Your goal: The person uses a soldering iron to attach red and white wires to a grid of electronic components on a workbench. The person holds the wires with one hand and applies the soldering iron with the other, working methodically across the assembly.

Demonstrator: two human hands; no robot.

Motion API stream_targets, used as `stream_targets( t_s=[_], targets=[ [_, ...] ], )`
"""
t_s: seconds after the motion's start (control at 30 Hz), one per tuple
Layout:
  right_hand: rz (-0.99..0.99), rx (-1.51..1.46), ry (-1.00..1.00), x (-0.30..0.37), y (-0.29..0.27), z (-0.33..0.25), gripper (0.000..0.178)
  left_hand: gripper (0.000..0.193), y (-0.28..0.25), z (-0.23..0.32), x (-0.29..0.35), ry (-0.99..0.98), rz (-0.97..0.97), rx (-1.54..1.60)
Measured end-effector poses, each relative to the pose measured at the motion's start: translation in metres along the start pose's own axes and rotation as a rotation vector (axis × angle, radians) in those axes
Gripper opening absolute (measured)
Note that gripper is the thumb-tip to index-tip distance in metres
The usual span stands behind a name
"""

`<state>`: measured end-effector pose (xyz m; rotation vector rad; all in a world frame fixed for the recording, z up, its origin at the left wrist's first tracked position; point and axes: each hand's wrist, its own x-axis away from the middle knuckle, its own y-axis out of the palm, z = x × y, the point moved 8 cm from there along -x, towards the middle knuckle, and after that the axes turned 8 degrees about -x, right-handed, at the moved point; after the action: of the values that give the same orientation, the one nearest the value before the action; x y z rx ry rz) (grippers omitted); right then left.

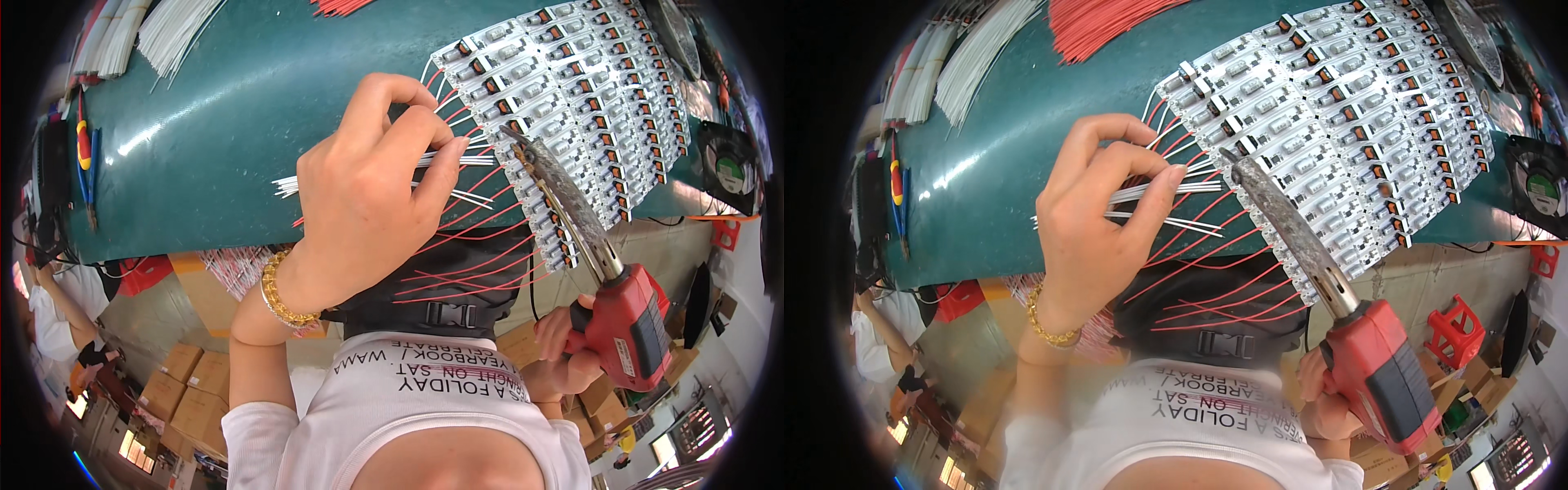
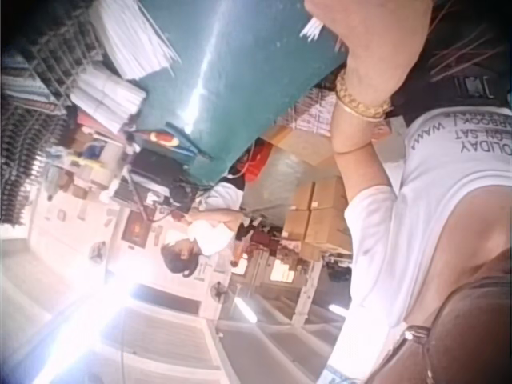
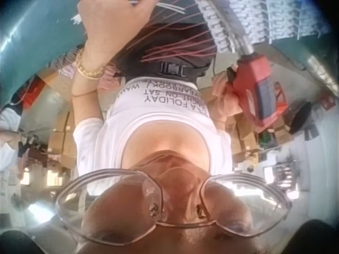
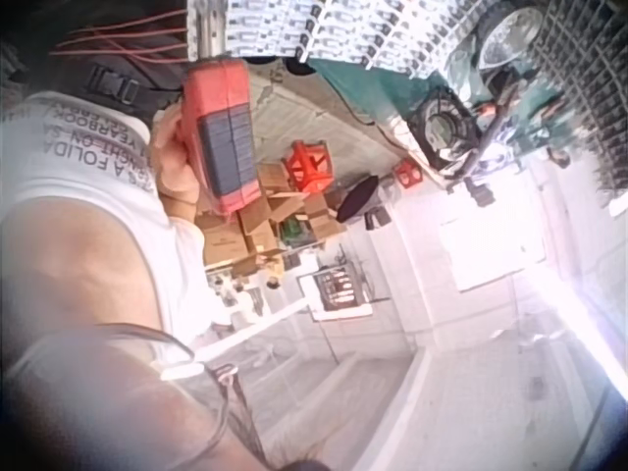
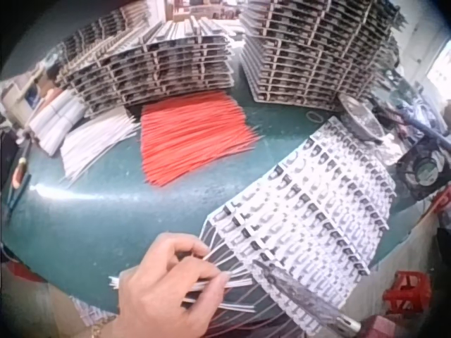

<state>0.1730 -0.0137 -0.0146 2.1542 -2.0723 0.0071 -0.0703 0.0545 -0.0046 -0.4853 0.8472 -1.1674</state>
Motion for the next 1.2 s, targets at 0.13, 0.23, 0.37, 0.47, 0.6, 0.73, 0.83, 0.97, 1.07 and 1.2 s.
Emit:
stream_targets(
  t_s=[0.13,0.23,0.37,0.47,0.6,0.73,0.83,0.97,1.07,1.2],
  targets=[
    [0.014,0.057,-0.004,0.004,-0.005,0.004,0.082,0.009,-0.002,0.001,-0.002,0.014,-0.005,0.041],
    [0.042,0.030,-0.008,0.003,-0.005,0.003,0.083,0.009,-0.004,-0.002,-0.004,0.002,-0.053,0.149],
    [0.054,-0.005,-0.018,0.008,-0.012,0.003,0.082,0.007,0.002,0.002,0.000,-0.069,-0.158,0.205],
    [0.032,-0.035,-0.022,0.012,-0.012,0.005,0.081,0.008,0.003,0.006,0.005,-0.037,-0.060,0.107],
    [-0.005,-0.021,-0.008,0.009,-0.008,0.003,0.076,0.008,0.004,0.007,0.006,-0.020,-0.022,0.077],
    [0.090,0.020,-0.045,0.021,-0.027,0.013,0.071,0.008,0.004,0.007,0.007,-0.013,-0.013,0.059],
    [0.021,0.037,-0.029,0.013,-0.014,0.006,0.070,0.009,0.005,0.009,0.007,0.000,-0.008,0.058],
    [-0.017,0.000,-0.053,0.010,-0.010,-0.001,0.072,0.009,0.005,0.009,0.007,-0.001,0.000,0.051],
    [-0.019,-0.051,-0.043,0.011,-0.013,0.002,0.075,0.009,0.004,0.008,0.007,-0.004,-0.007,0.042],
    [0.019,-0.042,-0.027,0.011,-0.010,0.003,0.077,0.009,0.003,0.009,0.007,0.008,-0.009,0.056]
  ],
)
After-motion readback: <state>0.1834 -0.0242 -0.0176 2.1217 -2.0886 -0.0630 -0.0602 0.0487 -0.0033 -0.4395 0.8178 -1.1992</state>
